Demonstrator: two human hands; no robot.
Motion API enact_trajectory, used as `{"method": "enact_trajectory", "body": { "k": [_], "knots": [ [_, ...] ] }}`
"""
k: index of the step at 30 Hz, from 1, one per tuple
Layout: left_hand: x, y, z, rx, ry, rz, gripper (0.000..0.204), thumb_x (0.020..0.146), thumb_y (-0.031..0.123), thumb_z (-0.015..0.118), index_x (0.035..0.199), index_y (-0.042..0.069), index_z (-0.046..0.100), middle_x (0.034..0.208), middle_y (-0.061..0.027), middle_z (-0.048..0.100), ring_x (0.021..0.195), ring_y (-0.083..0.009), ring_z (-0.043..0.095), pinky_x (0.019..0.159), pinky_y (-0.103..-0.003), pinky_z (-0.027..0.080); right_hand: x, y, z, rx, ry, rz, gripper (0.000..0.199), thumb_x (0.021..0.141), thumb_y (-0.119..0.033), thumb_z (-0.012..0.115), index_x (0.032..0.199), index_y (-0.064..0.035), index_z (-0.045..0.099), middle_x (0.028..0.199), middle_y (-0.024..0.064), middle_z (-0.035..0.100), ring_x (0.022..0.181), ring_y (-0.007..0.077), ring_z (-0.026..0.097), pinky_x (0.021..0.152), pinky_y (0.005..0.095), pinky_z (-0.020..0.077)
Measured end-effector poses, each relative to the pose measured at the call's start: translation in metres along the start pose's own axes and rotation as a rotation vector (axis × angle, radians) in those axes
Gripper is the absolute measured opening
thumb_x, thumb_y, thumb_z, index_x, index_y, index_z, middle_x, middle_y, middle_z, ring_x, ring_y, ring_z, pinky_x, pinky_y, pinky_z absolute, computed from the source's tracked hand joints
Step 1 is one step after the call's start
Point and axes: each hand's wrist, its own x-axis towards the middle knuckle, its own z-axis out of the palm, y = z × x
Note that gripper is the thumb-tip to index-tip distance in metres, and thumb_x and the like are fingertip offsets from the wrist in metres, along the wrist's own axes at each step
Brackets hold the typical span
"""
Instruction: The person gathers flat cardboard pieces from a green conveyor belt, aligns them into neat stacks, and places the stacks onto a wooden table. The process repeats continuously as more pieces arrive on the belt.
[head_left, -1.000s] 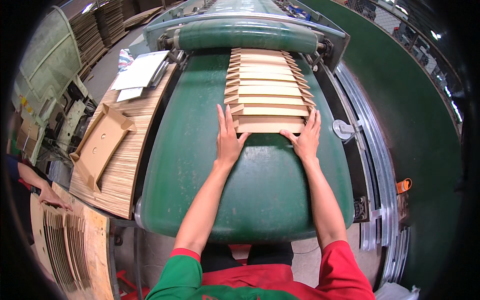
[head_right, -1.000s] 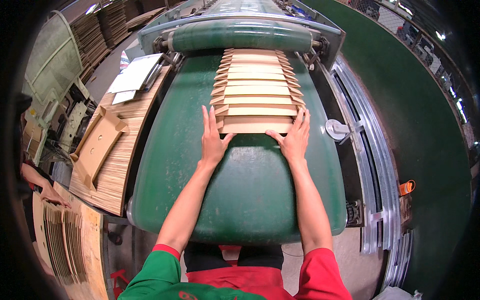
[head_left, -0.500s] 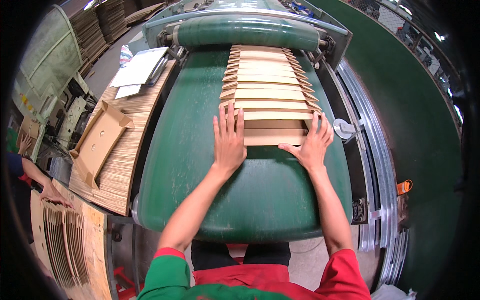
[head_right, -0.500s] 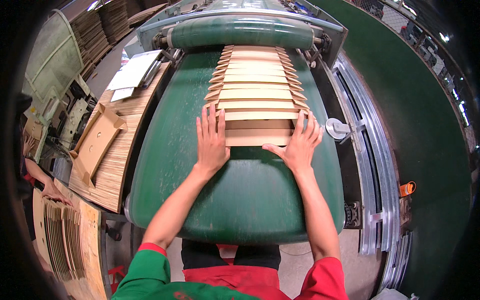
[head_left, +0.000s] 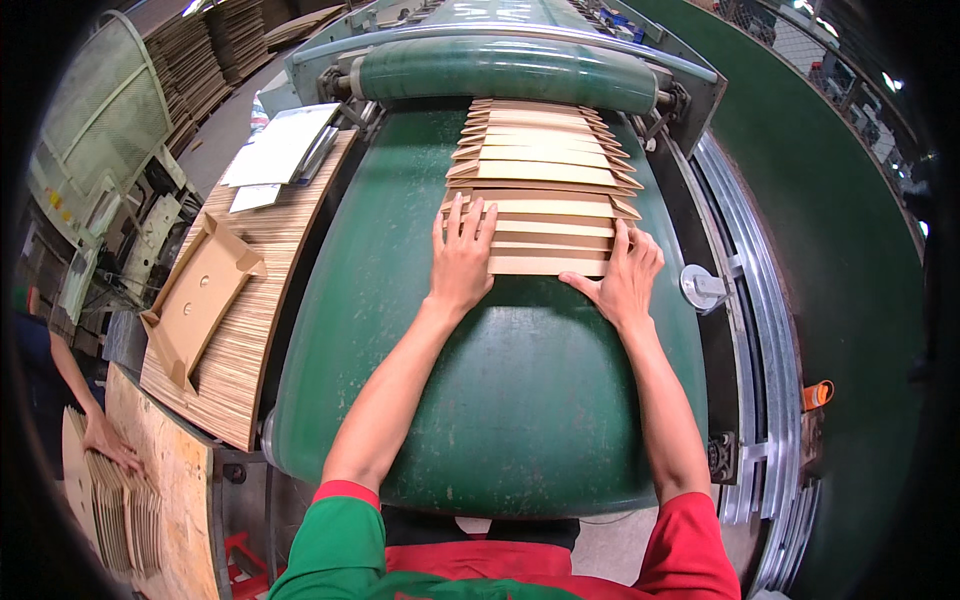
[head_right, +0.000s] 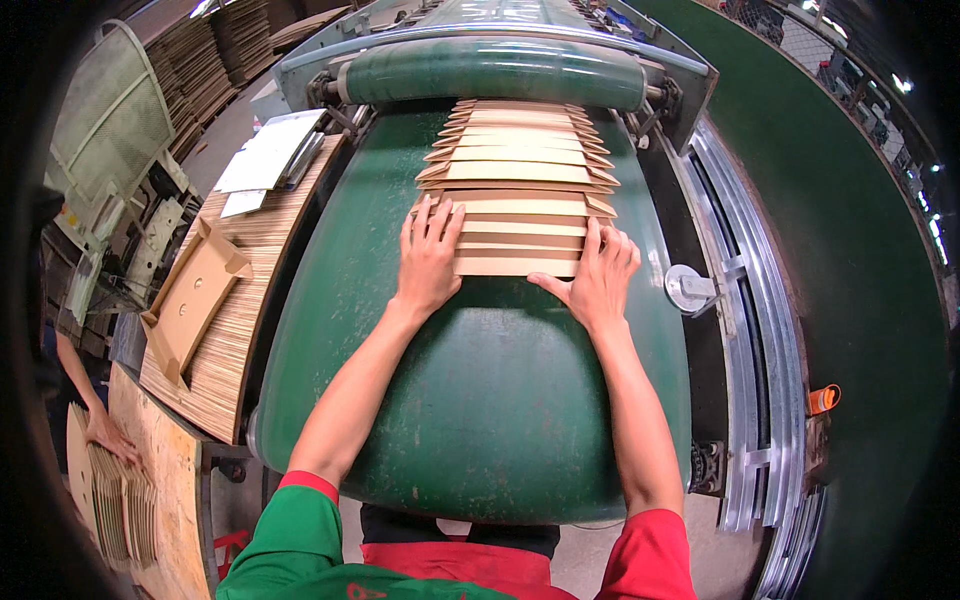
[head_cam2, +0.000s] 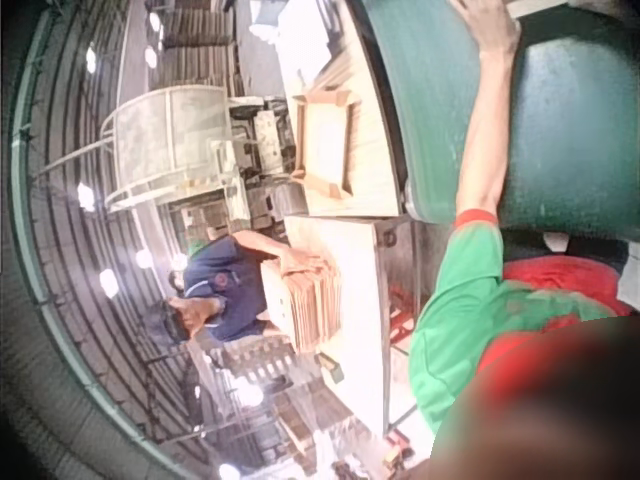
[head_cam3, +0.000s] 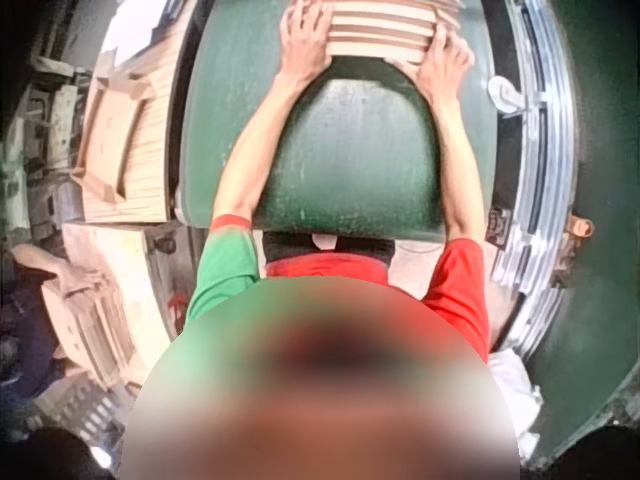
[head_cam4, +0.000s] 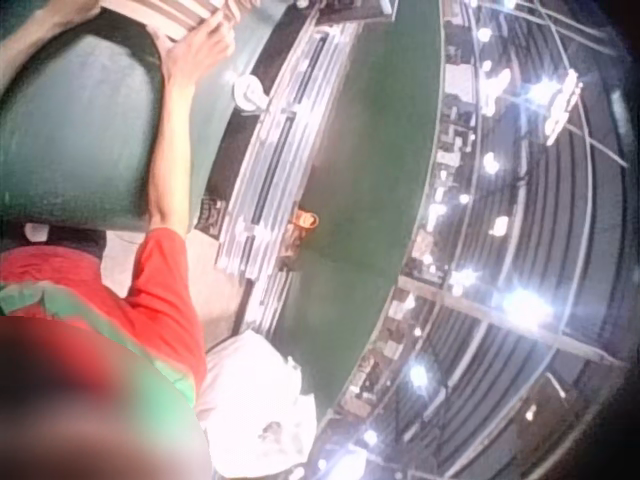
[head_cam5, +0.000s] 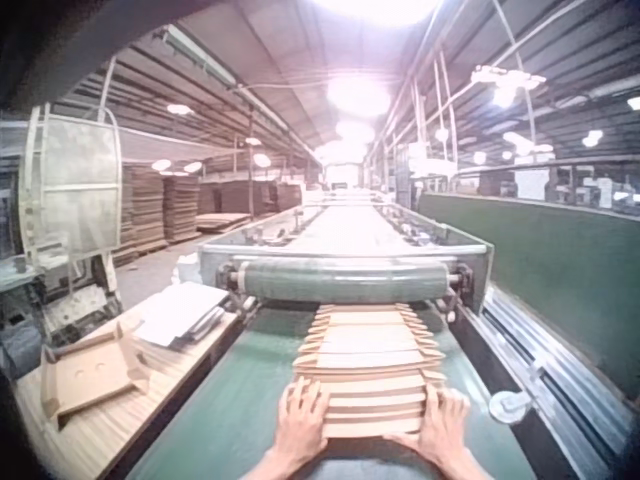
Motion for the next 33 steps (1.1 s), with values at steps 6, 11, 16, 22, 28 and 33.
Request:
{"method": "enact_trajectory", "body": {
  "k": [6, 11, 16, 22, 28, 33],
  "knots": [
    [0.0, 0.003, -0.003, -0.029, 0.033, 0.012, 0.095, 0.065, 0.005, 0.078, 0.154, 0.009, 0.045, 0.159, -0.0147, 0.043, 0.153, -0.0386, 0.032, 0.126, -0.057, 0.023, 0.027, -0.051, -0.013, 0.1, -0.019, -0.231, 0.106, 0.09, -0.071, 0.062, 0.161, 0.0013, 0.03, 0.166, 0.0222, 0.029, 0.156, 0.0408, 0.023, 0.126, 0.0577, 0.0155],
    [-0.003, 0.009, -0.015, -0.02, 0.067, 0.008, 0.092, 0.066, 0.006, 0.077, 0.152, 0.008, 0.046, 0.157, -0.0158, 0.044, 0.153, -0.0383, 0.033, 0.126, -0.059, 0.022, 0.118, -0.078, 0.035, 0.044, -0.084, -0.268, 0.099, 0.097, -0.067, 0.053, 0.165, -0.0014, 0.023, 0.173, 0.0196, 0.016, 0.161, 0.0409, 0.007, 0.127, 0.0609, 0.0076],
    [-0.01, 0.014, -0.033, -0.069, -0.009, -0.021, 0.093, 0.064, 0.009, 0.079, 0.151, 0.007, 0.047, 0.155, -0.016, 0.046, 0.151, -0.0374, 0.035, 0.125, -0.059, 0.023, 0.151, -0.07, 0.08, -0.032, -0.218, -0.164, 0.091, 0.099, -0.073, 0.045, 0.165, -0.0135, 0.029, 0.171, 0.0156, 0.025, 0.159, 0.0398, 0.015, 0.126, 0.0614, 0.0126],
    [-0.015, 0.016, -0.048, -0.045, -0.027, 0.001, 0.091, 0.065, 0.01, 0.079, 0.15, 0.004, 0.046, 0.155, -0.0192, 0.044, 0.151, -0.0381, 0.035, 0.125, -0.061, 0.022, 0.131, -0.075, 0.037, 0.057, -0.414, -0.12, 0.087, 0.101, -0.071, 0.042, 0.165, -0.0133, 0.029, 0.171, 0.0169, 0.025, 0.159, 0.0411, 0.015, 0.126, 0.0617, 0.0114],
    [-0.015, 0.017, -0.049, -0.032, -0.024, 0.016, 0.089, 0.067, 0.009, 0.077, 0.15, 0.002, 0.045, 0.157, -0.0217, 0.042, 0.152, -0.041, 0.032, 0.125, -0.062, 0.022, 0.154, -0.067, 0.041, 0.0, 0.077, -0.2, 0.088, 0.102, -0.067, 0.044, 0.168, -0.014, 0.021, 0.175, 0.0145, 0.011, 0.162, 0.0398, 0.001, 0.126, 0.0633, 0.0021],
    [-0.007, 0.013, -0.049, -0.028, -0.047, 0.036, 0.085, 0.071, 0.011, 0.076, 0.149, 0.001, 0.047, 0.159, -0.0226, 0.04, 0.152, -0.0416, 0.033, 0.125, -0.061, 0.024, 0.179, -0.059, 0.097, -0.088, -0.312, -0.028, 0.09, 0.101, -0.07, 0.041, 0.169, -0.0155, 0.017, 0.177, 0.0133, 0.005, 0.162, 0.0399, -0.003, 0.127, 0.0601, -0.0012]
  ]
}}
